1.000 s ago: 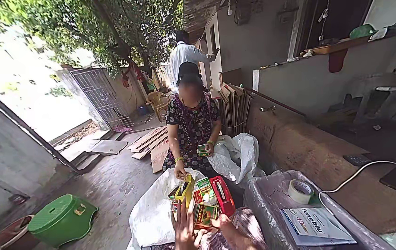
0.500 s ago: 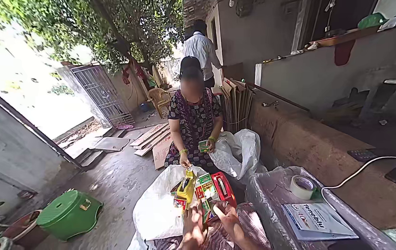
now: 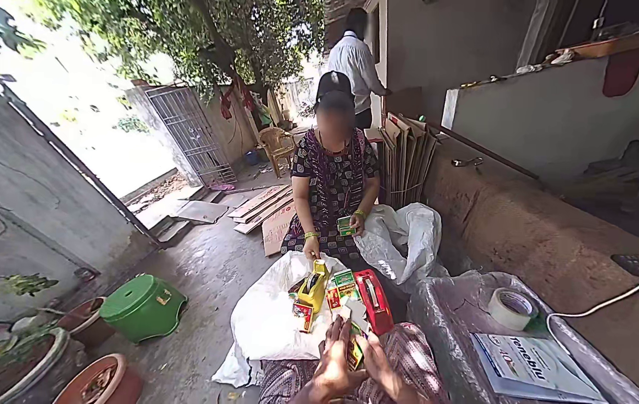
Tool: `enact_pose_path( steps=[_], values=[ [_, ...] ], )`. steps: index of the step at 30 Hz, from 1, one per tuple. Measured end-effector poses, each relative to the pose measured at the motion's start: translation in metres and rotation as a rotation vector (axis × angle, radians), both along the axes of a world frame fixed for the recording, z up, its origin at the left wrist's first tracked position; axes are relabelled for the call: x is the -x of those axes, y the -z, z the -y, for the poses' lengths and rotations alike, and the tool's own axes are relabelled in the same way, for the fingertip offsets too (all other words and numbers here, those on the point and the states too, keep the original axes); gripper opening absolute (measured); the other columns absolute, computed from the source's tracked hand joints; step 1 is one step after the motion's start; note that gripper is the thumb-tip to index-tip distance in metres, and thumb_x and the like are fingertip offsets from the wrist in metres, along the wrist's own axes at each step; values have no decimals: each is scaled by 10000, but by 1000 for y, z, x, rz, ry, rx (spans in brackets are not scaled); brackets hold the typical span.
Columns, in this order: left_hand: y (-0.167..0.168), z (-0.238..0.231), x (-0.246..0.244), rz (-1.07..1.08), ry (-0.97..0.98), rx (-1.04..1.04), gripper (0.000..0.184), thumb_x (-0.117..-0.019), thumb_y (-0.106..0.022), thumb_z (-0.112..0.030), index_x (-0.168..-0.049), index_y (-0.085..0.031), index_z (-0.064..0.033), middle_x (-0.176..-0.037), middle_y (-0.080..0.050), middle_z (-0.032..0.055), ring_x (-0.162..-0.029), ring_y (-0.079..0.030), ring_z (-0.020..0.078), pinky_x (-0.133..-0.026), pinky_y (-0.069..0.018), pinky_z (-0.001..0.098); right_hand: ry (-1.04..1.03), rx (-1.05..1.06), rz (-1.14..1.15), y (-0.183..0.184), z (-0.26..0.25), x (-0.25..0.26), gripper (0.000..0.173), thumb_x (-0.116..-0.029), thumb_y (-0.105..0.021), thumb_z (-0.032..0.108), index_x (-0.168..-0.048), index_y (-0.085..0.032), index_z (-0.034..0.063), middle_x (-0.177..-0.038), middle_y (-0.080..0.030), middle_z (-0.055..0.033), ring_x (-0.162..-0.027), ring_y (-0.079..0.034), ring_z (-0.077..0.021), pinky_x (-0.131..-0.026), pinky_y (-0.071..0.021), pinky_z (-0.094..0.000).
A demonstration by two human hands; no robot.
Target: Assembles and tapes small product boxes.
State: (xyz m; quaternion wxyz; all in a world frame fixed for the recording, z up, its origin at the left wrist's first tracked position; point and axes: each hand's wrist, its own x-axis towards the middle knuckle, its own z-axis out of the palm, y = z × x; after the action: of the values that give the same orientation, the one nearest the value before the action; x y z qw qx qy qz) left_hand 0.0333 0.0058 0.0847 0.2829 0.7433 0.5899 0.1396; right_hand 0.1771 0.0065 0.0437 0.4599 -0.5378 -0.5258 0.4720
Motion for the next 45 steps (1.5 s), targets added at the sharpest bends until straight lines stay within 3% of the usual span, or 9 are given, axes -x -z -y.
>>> enact_pose_path(
  steps=[4, 8, 16, 24, 30, 33, 35, 38, 45],
  values=[
    [-1, -13, 19, 416, -94, -50, 1128, -711, -866, -516, -1615, -302, -146, -1588, -418, 145, -1408, -483, 242, -1137, -456, 467, -149, 25, -248, -2, -14, -15, 333, -987, -503, 222, -1183, -635, -13, -972, -714, -78, -894, -687, -114, -873, -575, -338],
    [-2, -18, 23, 683, -181, 100, 860, -864, -806, -344, -1567, -352, -147, -1223, -692, 138, -971, -724, 226, -878, -619, 447, -35, 42, -128, -1, -10, -10, 599, -1011, -525, 442, -1450, -476, 37, -1272, -659, -136, -1144, -656, -174, -1015, -535, -408],
    [3, -7, 15, 943, -222, 92, 628, -998, -649, -251, -1547, -397, -80, -1244, -697, 144, -1020, -731, 237, -895, -624, 427, 11, -227, -279, 5, -16, -8, 592, -1076, -296, 439, -1407, -544, 14, -1365, -622, -101, -1230, -589, -119, -1055, -490, -308],
    [-6, -9, 24, 1069, -87, 131, 349, -1076, -488, -175, -1366, -560, 5, -1079, -724, 194, -922, -736, 284, -848, -625, 464, -79, -100, -385, 12, -19, -14, 399, -1083, -347, 290, -1036, -652, 38, -866, -716, -44, -830, -703, -113, -808, -596, -320],
    [-10, -16, 27, 508, -163, 73, 371, -1051, -486, -385, -1008, -677, -70, -826, -681, 63, -788, -676, 177, -786, -563, 432, -93, -159, -375, 8, -19, -17, 408, -1057, -405, 347, -1033, -695, 60, -925, -744, -41, -873, -704, -108, -812, -588, -307],
    [-5, -15, 30, 414, -33, -26, 392, -1044, -496, -386, -909, -690, -72, -816, -679, 59, -774, -673, 168, -753, -568, 413, -15, -74, -335, 0, -27, -19, 449, -960, -605, 228, -1383, -565, 82, -1205, -678, -93, -969, -654, -147, -791, -552, -325],
    [-1, -12, 29, 420, 25, -75, 436, -1053, -500, -396, -832, -677, -64, -852, -660, 60, -832, -650, 163, -798, -548, 384, 25, -50, -188, 1, -31, -22, 465, -898, -723, 254, -1328, -641, 97, -938, -679, -67, -764, -617, -155, -723, -540, -377],
    [-2, -10, 27, 355, 48, -60, 496, -1072, -449, -443, -822, -670, -75, -896, -660, 66, -880, -650, 175, -836, -537, 397, 52, -129, -31, -1, -30, -23, 273, -893, -731, 241, -1112, -743, 79, -698, -615, 15, -602, -544, -84, -632, -499, -317],
    [-2, -20, 21, 636, -200, -23, 298, -1037, -565, -297, -1106, -623, -13, -890, -646, 75, -795, -643, 147, -766, -570, 342, 31, -454, -60, 5, -27, -23, 227, -916, -615, 61, -1069, -784, 53, -1032, -786, -17, -966, -730, -54, -913, -594, -272]
  ],
)
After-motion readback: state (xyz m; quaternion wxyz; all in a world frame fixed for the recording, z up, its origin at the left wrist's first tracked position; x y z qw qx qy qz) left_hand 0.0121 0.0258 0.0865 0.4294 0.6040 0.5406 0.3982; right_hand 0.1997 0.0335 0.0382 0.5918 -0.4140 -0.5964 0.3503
